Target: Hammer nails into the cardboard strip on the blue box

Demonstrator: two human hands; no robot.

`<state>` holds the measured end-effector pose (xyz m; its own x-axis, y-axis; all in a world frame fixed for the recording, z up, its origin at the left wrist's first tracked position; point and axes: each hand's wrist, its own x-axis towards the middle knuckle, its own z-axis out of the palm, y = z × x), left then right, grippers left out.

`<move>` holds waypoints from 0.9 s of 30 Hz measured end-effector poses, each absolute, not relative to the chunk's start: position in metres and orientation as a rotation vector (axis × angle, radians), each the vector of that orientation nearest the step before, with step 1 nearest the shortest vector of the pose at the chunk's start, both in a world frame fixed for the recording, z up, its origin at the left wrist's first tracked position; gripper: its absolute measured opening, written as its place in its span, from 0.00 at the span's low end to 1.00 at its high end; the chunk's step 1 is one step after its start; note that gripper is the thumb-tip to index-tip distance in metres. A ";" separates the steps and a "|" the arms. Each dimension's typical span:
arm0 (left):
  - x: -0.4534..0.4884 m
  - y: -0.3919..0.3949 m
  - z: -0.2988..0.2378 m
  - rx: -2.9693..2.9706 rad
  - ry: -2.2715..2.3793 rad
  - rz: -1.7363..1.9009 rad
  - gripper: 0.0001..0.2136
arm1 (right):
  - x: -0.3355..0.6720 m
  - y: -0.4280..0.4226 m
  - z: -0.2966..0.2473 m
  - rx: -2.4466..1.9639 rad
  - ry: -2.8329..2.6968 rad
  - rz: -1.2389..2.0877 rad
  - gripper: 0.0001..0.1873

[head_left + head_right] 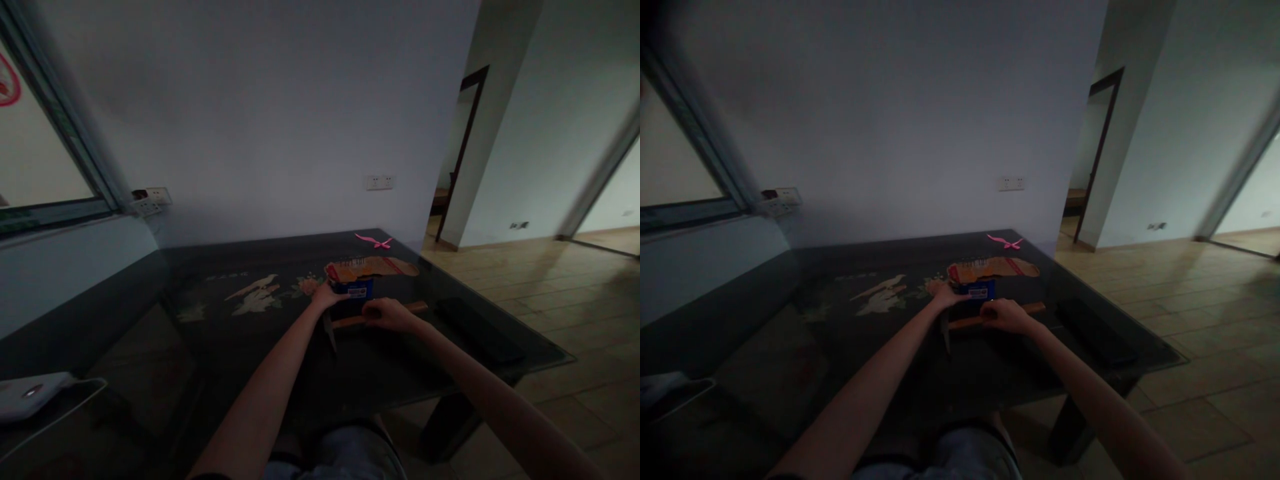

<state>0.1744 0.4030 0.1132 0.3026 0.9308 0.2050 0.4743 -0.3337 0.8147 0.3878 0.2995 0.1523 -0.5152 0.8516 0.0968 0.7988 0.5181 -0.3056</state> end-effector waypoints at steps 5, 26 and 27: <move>0.163 0.393 0.113 1.974 1.330 0.953 0.26 | 0.383 0.311 0.146 -1.369 -2.542 0.319 0.16; 0.120 0.306 0.113 2.277 1.234 0.752 0.22 | 0.390 0.337 0.123 -1.287 -2.435 0.411 0.18; 0.120 0.306 0.113 2.283 1.232 0.755 0.22 | 0.390 0.337 0.123 -1.294 -2.428 0.407 0.18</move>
<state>0.1200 0.3061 0.1127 0.4550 0.8530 0.2556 0.6148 -0.5086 0.6027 0.3896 0.3371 0.1231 -0.5171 0.8377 0.1759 0.7345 0.5398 -0.4112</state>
